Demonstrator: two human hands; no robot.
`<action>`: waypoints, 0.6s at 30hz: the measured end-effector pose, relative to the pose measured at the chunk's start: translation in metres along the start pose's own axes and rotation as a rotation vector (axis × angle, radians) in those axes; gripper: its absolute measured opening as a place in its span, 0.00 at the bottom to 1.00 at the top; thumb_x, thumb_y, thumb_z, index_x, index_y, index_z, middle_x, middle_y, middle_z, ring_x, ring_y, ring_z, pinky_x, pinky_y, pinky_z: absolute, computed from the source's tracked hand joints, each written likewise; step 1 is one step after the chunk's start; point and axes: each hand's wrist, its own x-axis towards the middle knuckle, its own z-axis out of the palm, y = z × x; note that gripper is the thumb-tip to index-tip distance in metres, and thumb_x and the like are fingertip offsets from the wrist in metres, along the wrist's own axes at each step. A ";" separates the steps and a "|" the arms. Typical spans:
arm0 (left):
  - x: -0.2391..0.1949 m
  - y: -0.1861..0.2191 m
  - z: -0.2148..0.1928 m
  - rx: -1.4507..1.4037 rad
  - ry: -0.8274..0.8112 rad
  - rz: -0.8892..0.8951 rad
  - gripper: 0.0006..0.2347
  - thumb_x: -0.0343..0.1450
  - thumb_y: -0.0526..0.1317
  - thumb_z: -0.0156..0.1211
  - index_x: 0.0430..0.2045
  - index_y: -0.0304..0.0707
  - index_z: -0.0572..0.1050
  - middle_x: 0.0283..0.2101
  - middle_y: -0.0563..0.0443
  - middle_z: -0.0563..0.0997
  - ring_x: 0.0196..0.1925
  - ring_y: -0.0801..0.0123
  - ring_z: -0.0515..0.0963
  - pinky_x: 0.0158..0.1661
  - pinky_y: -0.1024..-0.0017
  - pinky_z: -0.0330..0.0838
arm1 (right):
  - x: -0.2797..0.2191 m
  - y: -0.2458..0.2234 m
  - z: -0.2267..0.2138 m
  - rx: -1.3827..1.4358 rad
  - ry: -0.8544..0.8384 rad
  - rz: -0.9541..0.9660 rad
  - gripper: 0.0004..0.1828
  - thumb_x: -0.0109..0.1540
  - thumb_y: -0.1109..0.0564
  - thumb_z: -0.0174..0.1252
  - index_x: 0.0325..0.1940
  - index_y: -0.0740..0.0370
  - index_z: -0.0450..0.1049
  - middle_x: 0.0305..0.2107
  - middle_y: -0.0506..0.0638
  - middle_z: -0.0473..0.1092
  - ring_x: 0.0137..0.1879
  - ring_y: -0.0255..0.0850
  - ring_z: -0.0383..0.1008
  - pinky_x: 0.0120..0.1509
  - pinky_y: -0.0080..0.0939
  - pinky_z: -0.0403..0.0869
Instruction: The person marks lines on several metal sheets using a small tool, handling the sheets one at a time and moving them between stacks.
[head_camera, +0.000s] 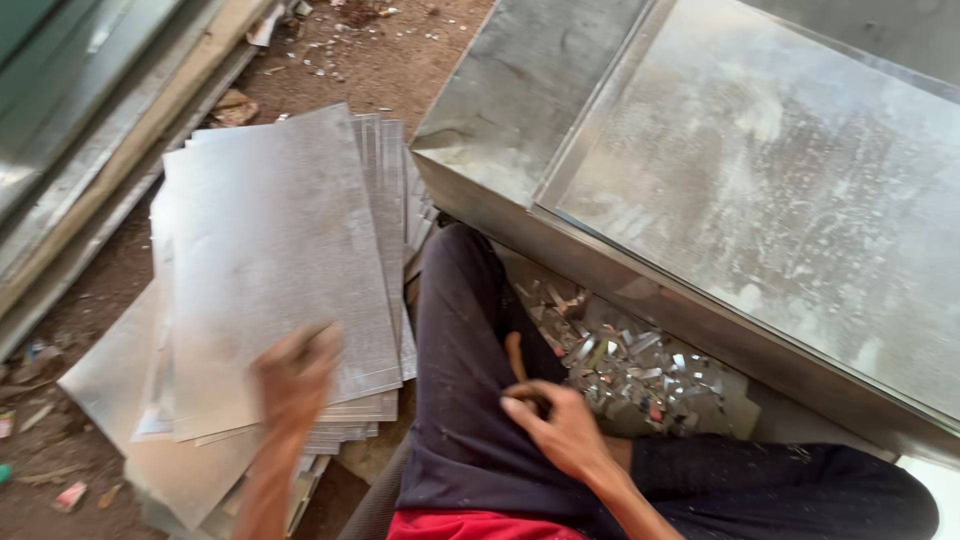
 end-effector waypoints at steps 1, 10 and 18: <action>0.009 0.045 0.025 -0.085 -0.124 -0.009 0.13 0.70 0.46 0.63 0.46 0.47 0.83 0.31 0.51 0.87 0.22 0.67 0.80 0.24 0.68 0.78 | -0.013 0.011 -0.012 0.052 0.021 0.067 0.16 0.62 0.50 0.62 0.49 0.60 0.83 0.26 0.46 0.77 0.30 0.32 0.71 0.35 0.34 0.71; 0.108 0.331 0.105 0.010 -0.360 0.342 0.32 0.65 0.50 0.71 0.60 0.32 0.66 0.50 0.31 0.80 0.51 0.47 0.80 0.52 0.55 0.73 | -0.096 0.061 -0.066 0.570 0.496 0.081 0.20 0.69 0.53 0.49 0.56 0.68 0.78 0.26 0.49 0.73 0.23 0.31 0.66 0.24 0.31 0.65; 0.119 0.349 0.141 0.218 -0.586 0.277 0.30 0.66 0.50 0.69 0.59 0.33 0.65 0.39 0.43 0.81 0.42 0.55 0.82 0.46 0.57 0.78 | -0.103 0.060 -0.070 0.736 0.811 0.008 0.21 0.70 0.54 0.43 0.59 0.69 0.74 0.36 0.49 0.72 0.30 0.32 0.69 0.28 0.33 0.68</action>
